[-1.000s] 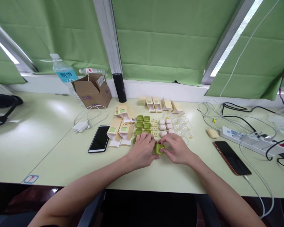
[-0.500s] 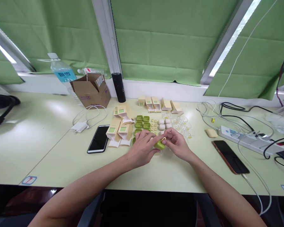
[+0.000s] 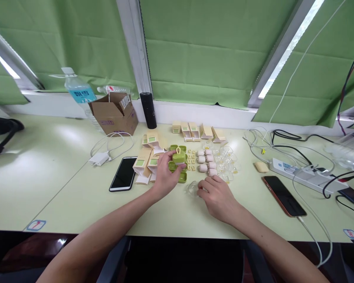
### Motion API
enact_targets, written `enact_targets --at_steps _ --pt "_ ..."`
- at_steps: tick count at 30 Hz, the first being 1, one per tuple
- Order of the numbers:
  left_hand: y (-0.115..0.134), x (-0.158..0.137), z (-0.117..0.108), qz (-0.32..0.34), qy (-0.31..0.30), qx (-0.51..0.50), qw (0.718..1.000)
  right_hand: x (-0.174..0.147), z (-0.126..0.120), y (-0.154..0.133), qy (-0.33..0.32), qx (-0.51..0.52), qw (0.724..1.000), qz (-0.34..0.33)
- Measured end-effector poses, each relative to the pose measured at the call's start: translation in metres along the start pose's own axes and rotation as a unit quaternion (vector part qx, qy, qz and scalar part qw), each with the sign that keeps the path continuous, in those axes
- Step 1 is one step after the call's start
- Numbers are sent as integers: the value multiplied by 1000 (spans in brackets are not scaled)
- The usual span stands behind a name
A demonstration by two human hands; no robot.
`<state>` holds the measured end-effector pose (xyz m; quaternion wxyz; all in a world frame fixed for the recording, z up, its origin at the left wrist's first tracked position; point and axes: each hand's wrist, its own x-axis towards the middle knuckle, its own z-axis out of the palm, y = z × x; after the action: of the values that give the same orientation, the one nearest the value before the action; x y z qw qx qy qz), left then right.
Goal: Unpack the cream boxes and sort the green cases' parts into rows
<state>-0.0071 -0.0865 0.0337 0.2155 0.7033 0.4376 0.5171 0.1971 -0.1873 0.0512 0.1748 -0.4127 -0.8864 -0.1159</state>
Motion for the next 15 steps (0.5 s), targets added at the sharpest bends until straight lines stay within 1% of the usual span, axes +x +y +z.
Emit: enact_targets --at_steps 2,4,5,6,8,9,11,13,15 --pt "0 0 1 -8 -8 -15 1000 -20 -15 2 40 15 998 41" --pt "2 -1 2 -8 -15 -27 999 -44 -35 13 87 14 991 102" --pt "3 -2 3 -8 -17 -30 999 -56 -45 20 99 3 986 137" --pt "3 -2 3 -8 -19 -33 999 -66 -52 28 100 -17 980 171" --pt "5 -3 4 -11 -23 -35 999 -83 -58 46 77 -68 965 240" --pt "5 -3 4 -13 -25 -36 999 -89 -57 54 56 -84 958 267" --pt "5 -4 4 -18 -25 -38 999 -95 -48 67 15 -94 950 296" --pt "5 -4 4 -27 -28 -40 998 -95 -34 74 -15 -93 949 301" --pt "5 -4 4 -42 -34 -45 998 -92 -25 75 -27 -106 948 300"
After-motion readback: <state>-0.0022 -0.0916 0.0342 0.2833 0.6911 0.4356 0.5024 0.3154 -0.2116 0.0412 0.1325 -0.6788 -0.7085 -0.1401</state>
